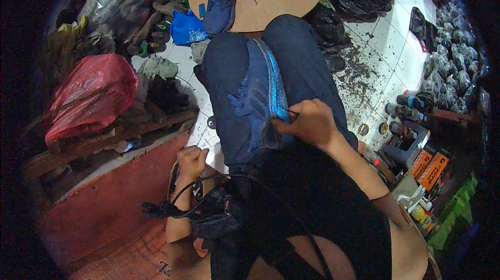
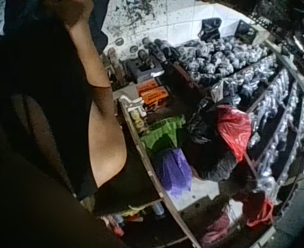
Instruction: The person holds a blue sneaker on their lap and uses a needle and thread to stitch along the side of the shoe. They repeatedly insert the needle, pull the thread through, and tighten the stitches while rotating the shoe to access different sections.
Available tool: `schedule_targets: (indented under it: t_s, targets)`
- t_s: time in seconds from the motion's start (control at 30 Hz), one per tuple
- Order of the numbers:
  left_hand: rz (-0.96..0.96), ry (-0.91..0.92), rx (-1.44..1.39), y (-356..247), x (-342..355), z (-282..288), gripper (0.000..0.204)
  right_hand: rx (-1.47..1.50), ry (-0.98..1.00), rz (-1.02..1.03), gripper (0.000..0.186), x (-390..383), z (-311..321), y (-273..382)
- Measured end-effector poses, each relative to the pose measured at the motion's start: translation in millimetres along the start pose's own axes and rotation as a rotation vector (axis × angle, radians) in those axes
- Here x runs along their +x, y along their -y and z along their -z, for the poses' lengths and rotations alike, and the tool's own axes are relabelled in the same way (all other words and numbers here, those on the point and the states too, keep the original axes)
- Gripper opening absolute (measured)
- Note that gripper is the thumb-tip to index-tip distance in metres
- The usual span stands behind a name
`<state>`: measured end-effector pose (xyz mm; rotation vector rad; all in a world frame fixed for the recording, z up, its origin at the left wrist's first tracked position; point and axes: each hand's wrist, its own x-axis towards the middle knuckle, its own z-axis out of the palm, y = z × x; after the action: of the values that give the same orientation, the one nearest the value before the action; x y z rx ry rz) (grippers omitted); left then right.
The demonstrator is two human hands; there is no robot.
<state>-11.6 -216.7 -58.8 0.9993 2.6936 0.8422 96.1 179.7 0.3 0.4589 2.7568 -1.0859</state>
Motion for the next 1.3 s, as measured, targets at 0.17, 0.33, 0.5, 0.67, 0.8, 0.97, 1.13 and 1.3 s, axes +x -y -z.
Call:
schedule_targets:
  t_s: [0.17,0.33,0.5,0.67,0.8,0.97,1.13,1.3]
  targets:
    - [0.11,0.039,-0.019,10.3,-16.0,1.9,0.042,0.046,-0.065,0.06,0.049,0.5,2.5,3.7]
    - [0.394,0.201,-0.412,-13.8,-2.2,25.5,0.006,0.383,0.159,-0.028,0.042,-18.6,42.0,-19.2]
    - [0.229,0.125,-1.341,-44.9,14.8,51.0,0.03,0.757,-0.211,-0.299,0.038,-41.0,94.5,-55.8]
    - [0.447,0.12,-1.193,-95.4,58.9,12.8,0.014,0.518,-0.023,-0.202,0.023,-47.5,79.1,-44.8]
    - [0.499,0.32,-0.934,-134.4,100.9,-14.0,0.029,0.5,0.164,0.118,0.027,-48.5,59.4,-24.6]
    - [0.658,0.573,-0.628,-167.5,129.7,-27.1,0.036,0.371,0.223,0.171,0.034,-39.3,59.9,-16.4]
    - [0.56,0.403,-1.194,-179.4,132.6,-33.1,0.046,0.46,0.041,0.096,0.038,-33.6,54.8,-15.3]
    - [0.814,0.381,-0.929,-175.1,124.4,-36.3,0.049,0.492,0.071,0.141,0.039,-21.0,36.9,-15.1]
